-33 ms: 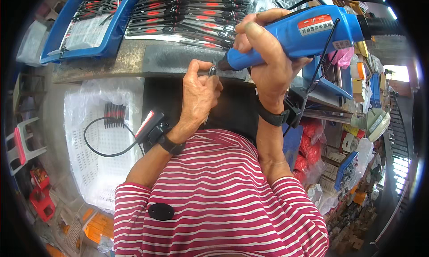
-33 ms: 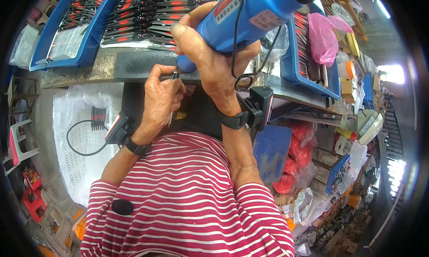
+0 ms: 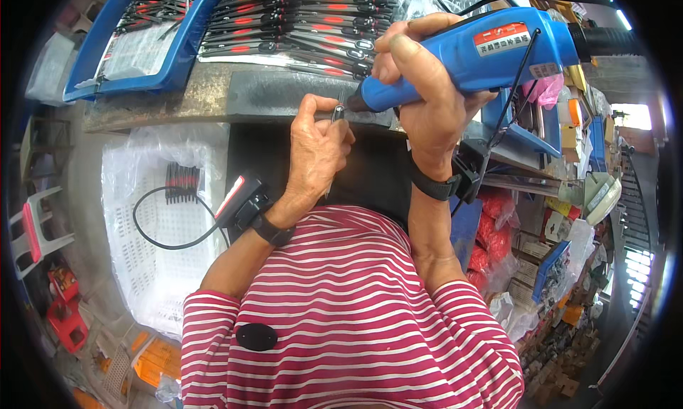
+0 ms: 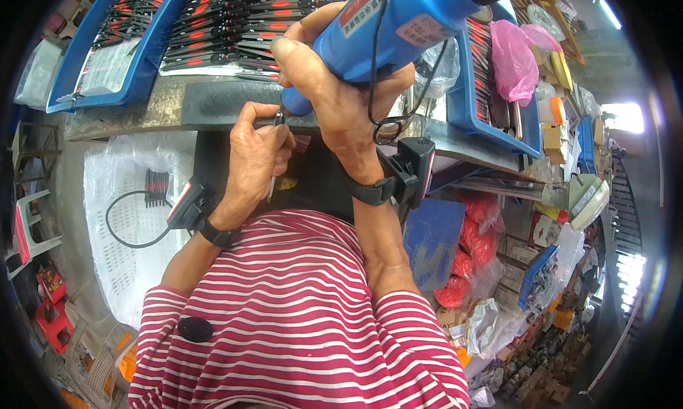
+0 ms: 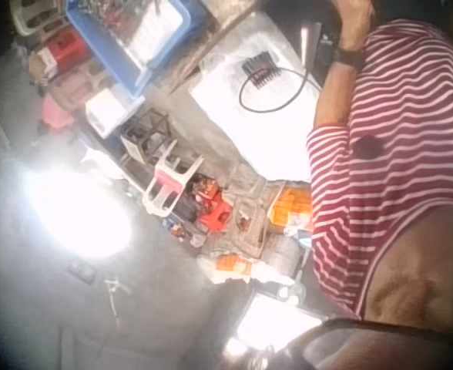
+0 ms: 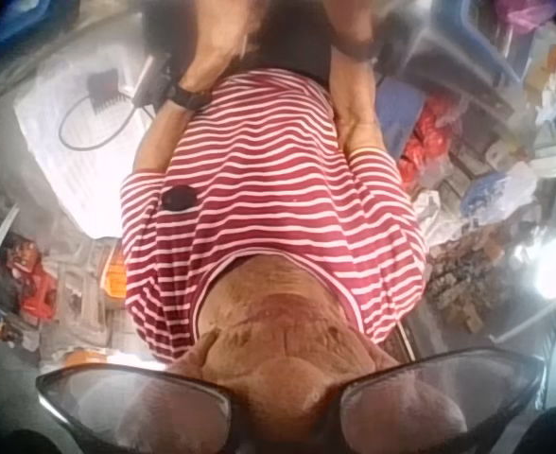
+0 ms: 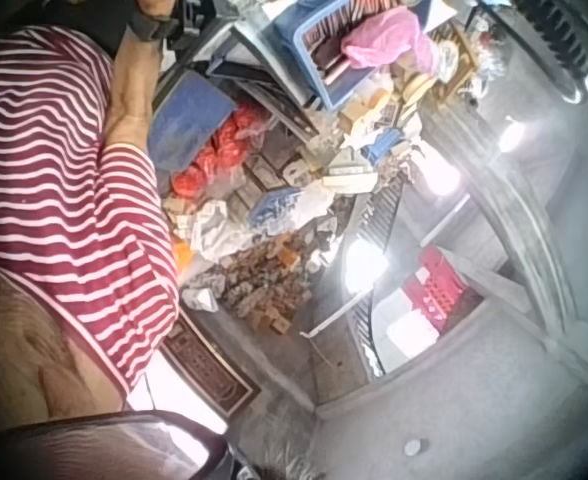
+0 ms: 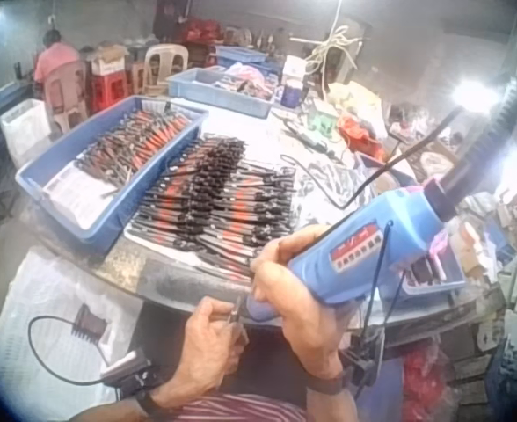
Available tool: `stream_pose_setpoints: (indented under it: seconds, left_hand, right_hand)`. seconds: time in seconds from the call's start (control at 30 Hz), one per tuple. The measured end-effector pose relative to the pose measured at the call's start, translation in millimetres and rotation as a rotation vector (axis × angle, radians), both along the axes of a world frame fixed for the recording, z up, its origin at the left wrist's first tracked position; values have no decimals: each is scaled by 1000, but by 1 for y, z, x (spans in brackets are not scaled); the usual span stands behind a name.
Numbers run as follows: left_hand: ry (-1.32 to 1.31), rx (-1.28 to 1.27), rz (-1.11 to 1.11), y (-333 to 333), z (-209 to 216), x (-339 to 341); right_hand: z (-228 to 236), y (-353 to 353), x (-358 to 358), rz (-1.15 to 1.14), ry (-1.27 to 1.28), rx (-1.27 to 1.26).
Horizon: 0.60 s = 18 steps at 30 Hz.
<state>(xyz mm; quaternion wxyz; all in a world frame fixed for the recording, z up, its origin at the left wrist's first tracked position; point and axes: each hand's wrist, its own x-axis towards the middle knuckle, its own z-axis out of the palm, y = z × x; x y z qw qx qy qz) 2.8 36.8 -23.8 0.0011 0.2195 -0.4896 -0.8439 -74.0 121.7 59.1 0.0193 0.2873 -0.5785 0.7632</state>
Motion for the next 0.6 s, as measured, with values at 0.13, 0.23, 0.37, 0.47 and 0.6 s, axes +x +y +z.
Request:
stream_pose_setpoints:
  seconds: [0.13, 0.23, 0.37, 0.47, 0.6]
  left_hand:
    - [10, 9, 5, 0, -1, 0]
    - [13, 5, 11, 0, -3, 0]
    - [16, 9, 23, 1, -4, 0]
    - [10, 6, 28, 0, -4, -1]
    - [10, 59, 44, 0, -5, -1]
  right_hand:
    - [-2, 2, -3, -12, 16, 43]
    - [-5, 1, -9, 146, 95, -90]
    - [-9, -1, -12, 143, 231, -71]
    - [-13, -4, -11, 54, 331, -4]
    - [-20, -10, -20, 75, 570, 14]
